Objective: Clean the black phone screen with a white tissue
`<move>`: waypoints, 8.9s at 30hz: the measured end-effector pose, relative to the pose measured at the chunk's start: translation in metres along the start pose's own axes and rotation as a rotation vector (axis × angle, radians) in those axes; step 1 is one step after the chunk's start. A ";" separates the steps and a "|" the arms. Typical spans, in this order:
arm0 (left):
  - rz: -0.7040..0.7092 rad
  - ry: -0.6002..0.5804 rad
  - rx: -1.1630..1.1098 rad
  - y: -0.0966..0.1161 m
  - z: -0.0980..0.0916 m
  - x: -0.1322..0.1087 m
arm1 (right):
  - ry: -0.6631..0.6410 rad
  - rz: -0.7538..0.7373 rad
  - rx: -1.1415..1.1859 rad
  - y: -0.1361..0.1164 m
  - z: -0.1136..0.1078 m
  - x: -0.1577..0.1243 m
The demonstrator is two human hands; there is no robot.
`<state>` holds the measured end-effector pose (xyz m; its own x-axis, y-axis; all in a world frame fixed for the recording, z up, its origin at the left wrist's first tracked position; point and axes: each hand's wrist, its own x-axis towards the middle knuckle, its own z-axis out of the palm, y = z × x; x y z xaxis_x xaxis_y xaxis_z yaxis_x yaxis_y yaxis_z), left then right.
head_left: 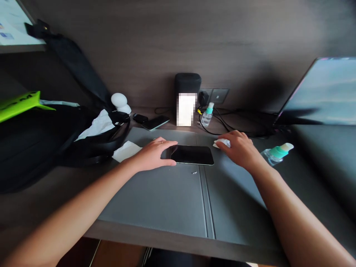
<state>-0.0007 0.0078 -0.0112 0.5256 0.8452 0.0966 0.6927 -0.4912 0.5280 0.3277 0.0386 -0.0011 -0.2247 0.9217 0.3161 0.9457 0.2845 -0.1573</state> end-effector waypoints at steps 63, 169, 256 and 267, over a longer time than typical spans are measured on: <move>0.027 0.084 -0.058 -0.006 0.003 0.005 | -0.140 -0.465 0.187 -0.122 0.043 0.009; -0.185 0.082 -1.062 0.053 0.009 -0.019 | -0.016 -0.494 0.859 -0.071 -0.008 -0.040; -0.036 0.069 -0.777 0.058 0.006 0.014 | -0.151 0.010 1.271 -0.078 0.002 -0.038; 0.093 0.100 -0.022 0.000 0.000 0.009 | 0.224 -0.199 0.391 -0.047 -0.014 -0.027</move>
<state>0.0042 0.0159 -0.0107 0.5344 0.8137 0.2289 0.6321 -0.5645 0.5308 0.2928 -0.0030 0.0110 -0.2958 0.7722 0.5624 0.7209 0.5667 -0.3990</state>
